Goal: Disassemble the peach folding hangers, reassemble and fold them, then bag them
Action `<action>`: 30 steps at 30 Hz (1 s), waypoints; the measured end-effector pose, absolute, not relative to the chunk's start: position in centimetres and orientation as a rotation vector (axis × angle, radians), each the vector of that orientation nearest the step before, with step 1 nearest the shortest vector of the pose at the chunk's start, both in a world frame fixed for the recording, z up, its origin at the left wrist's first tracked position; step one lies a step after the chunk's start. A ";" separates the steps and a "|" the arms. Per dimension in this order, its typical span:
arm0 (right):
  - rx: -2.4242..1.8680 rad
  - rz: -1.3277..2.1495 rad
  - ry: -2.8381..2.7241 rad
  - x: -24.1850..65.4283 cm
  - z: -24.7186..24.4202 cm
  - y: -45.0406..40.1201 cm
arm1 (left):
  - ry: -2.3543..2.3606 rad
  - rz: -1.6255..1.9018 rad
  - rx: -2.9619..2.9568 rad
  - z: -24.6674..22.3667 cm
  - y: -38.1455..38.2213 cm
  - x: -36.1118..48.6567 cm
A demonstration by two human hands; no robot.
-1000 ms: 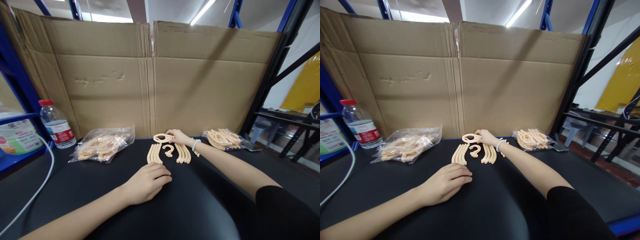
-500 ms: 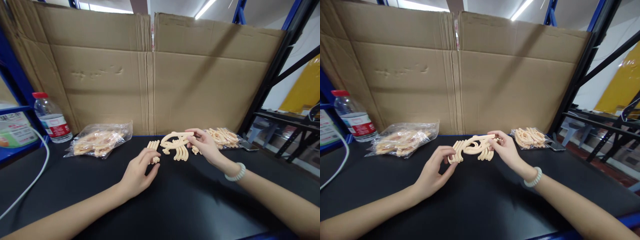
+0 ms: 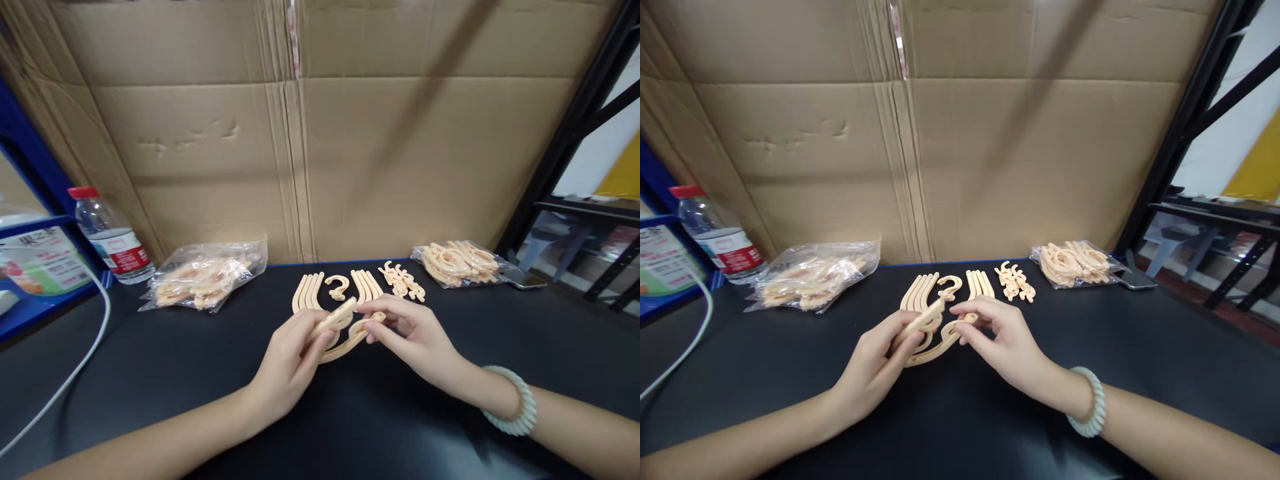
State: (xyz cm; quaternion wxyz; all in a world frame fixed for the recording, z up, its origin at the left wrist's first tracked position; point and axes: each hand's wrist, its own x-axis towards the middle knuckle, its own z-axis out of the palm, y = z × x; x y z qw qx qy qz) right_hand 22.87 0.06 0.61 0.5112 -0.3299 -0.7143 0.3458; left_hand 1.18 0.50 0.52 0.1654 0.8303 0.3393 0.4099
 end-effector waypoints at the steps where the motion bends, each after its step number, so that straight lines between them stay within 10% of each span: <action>1: -0.804 0.847 -1.704 23.0 0.6 0.3 | 0.983 1.174 2.307 0.6 0.5 1.1; 15: -0.925 0.907 -1.486 23.8 -0.2 1.9 | 1.077 1.304 1.998 0.1 0.7 0.6; 30: -0.744 1.233 -1.523 22.9 0.4 0.8 | 0.538 0.648 2.131 1.5 0.9 0.6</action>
